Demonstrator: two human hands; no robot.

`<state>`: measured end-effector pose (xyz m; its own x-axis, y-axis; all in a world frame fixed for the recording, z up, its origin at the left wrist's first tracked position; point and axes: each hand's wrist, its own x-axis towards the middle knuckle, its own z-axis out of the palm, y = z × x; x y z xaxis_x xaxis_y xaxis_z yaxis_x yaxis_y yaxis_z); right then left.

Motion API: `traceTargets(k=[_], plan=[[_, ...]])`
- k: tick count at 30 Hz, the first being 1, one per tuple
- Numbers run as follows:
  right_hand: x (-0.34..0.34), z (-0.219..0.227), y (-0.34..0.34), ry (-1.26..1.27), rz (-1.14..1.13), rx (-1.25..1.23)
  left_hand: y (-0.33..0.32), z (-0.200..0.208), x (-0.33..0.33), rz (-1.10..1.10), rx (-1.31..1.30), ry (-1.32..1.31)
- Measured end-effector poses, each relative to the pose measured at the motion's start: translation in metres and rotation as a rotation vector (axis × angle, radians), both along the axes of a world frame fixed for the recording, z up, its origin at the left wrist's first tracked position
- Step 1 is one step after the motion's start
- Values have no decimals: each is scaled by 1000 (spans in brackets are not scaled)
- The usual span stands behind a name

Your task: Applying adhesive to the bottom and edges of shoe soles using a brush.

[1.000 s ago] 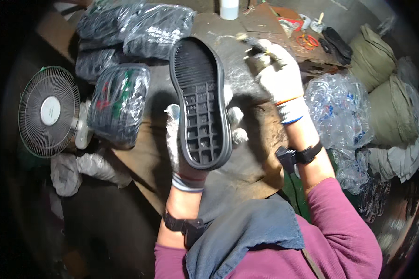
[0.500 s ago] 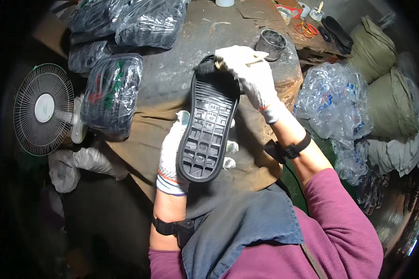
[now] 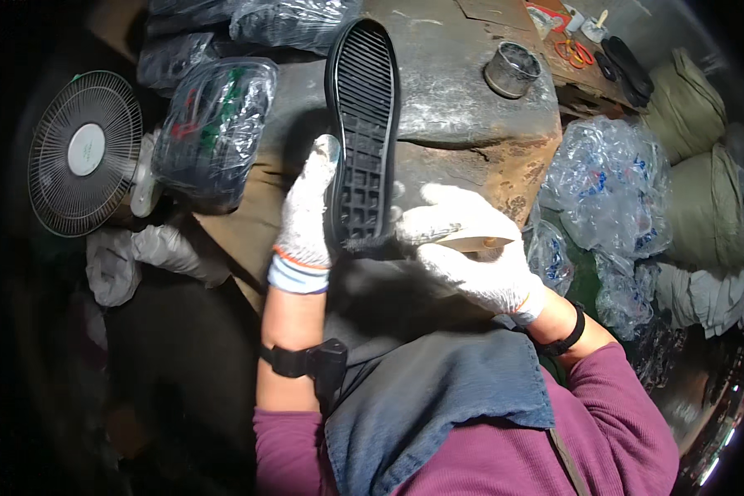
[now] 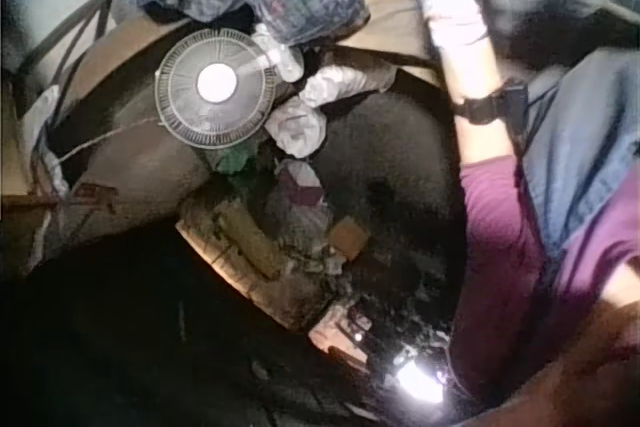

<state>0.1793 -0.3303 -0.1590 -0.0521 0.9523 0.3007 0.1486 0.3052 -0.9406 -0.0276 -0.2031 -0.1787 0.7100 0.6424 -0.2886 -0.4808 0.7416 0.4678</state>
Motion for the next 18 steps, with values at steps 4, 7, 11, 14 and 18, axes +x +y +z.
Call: traceTargets(k=[4,7,11,14,18], plan=[[0,-2,7,-28,-6,-8,0,-1,-17,33,119,-15],[9,7,28,61,-74,-122,4,-16,-25,94,1107,899],[42,-4,82,17,-245,29,-21,28,-8,-17,423,415],[73,-11,122,-274,-366,283,-27,17,1,22,326,345],[62,-17,130,-574,-393,562,-27,-2,-15,-33,-46,111]])
